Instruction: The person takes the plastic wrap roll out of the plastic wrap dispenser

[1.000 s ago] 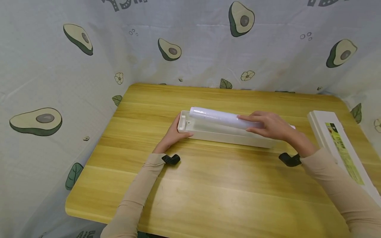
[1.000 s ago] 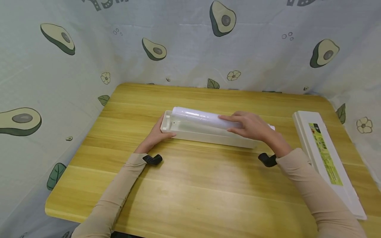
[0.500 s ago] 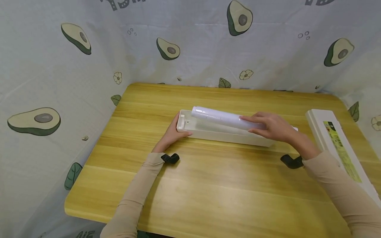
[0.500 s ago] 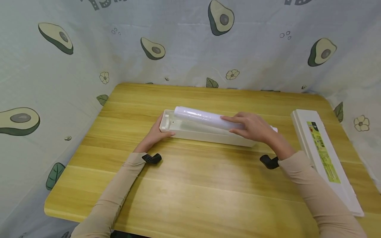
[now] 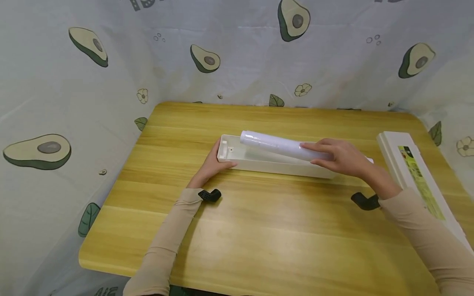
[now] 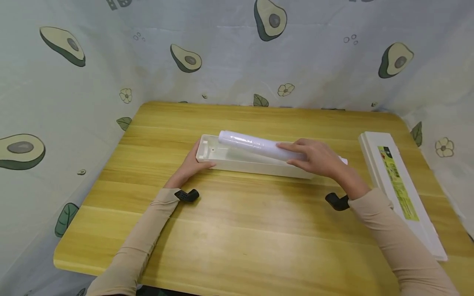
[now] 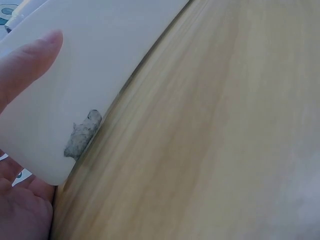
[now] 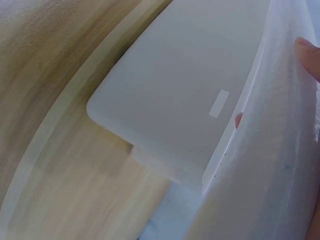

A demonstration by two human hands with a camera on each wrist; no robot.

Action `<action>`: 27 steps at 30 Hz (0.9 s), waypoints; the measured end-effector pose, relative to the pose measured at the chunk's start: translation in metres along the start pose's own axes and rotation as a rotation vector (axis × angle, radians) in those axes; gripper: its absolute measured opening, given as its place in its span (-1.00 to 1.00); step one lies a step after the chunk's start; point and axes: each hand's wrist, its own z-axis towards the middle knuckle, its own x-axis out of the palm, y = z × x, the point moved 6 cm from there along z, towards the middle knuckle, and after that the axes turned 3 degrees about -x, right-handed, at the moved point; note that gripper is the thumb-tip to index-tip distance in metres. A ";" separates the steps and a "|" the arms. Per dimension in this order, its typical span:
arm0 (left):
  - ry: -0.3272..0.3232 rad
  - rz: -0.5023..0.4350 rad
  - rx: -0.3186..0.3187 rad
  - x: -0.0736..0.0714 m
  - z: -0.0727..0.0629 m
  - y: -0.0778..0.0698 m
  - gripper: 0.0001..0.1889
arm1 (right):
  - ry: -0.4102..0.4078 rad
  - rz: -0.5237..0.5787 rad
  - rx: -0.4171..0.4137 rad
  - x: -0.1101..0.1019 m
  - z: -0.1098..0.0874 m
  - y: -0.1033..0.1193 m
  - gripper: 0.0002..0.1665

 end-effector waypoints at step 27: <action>0.027 -0.021 -0.022 0.001 -0.008 -0.017 0.07 | -0.008 -0.020 0.125 -0.008 -0.018 -0.005 -0.27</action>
